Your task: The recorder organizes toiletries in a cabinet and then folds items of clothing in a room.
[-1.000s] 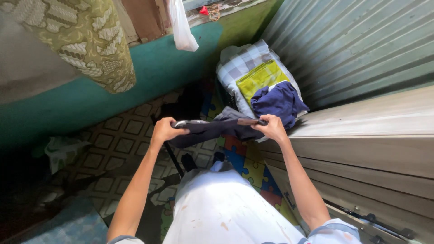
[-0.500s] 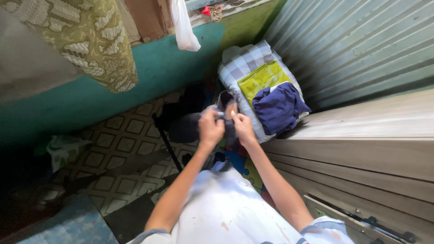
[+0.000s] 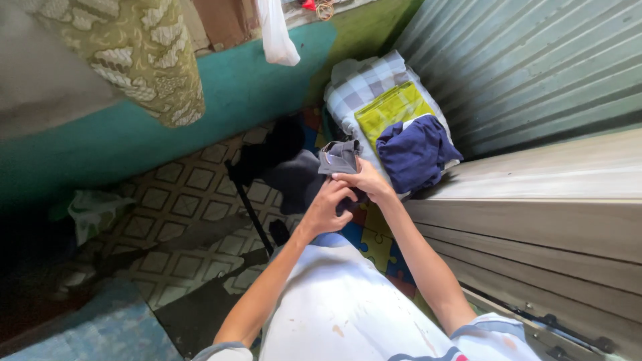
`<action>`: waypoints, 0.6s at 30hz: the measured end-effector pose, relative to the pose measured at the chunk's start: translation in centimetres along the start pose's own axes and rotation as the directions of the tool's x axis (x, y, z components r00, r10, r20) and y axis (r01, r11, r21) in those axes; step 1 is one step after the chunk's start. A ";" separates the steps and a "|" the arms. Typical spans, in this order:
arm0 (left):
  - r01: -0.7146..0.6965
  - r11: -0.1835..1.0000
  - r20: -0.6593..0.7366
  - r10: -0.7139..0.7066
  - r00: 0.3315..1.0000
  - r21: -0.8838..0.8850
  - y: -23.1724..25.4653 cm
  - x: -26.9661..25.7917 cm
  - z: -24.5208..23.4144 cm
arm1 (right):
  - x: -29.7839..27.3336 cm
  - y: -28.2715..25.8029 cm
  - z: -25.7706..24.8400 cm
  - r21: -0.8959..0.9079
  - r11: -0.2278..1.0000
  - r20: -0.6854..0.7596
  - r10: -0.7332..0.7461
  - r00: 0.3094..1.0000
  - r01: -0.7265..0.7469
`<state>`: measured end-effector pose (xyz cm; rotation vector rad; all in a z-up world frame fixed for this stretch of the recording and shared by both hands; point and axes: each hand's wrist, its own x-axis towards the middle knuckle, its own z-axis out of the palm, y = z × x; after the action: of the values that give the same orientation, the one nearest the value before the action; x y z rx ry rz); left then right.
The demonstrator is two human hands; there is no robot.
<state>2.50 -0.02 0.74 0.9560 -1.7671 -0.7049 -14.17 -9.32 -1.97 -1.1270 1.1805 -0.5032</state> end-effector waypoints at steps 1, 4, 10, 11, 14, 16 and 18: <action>0.001 1.000 -0.004 -0.001 1.000 0.002 -0.9 0.1 -0.2 | 0.1 -0.3 0.0 -0.003 1.000 0.003 -0.001 1.000 0.001; 0.144 0.957 0.001 -0.149 0.989 -0.252 -3.5 0.0 -1.0 | -0.2 -1.0 -0.1 -0.066 0.997 -0.047 0.035 0.998 -0.038; 0.091 0.932 0.009 -0.094 0.996 -0.350 -5.9 1.5 -1.4 | -0.3 -0.9 -0.9 -0.250 0.967 0.123 -0.024 0.992 0.054; 0.166 0.895 0.026 -0.171 0.985 -0.413 -5.8 1.4 -1.0 | 0.0 0.1 -0.9 -0.301 0.950 0.146 -0.041 0.988 0.084; 0.226 0.787 -0.011 -0.283 0.959 -0.574 -6.5 0.1 1.2 | -0.1 1.2 -1.2 -0.335 0.939 0.119 -0.040 0.992 0.078; 0.202 0.720 -0.071 -0.330 0.941 -0.663 -7.3 -0.7 2.4 | -0.1 1.3 -1.5 -0.317 0.947 0.077 -0.024 0.997 0.047; 0.156 0.586 -0.213 -0.511 0.833 -0.795 -7.8 -1.4 3.7 | -0.2 1.7 -1.8 -0.221 0.975 0.033 0.043 0.999 -0.035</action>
<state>1.64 -2.73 -7.53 0.7680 -0.7352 -1.2527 -16.32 -9.20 -3.32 -1.2942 1.2453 -0.3250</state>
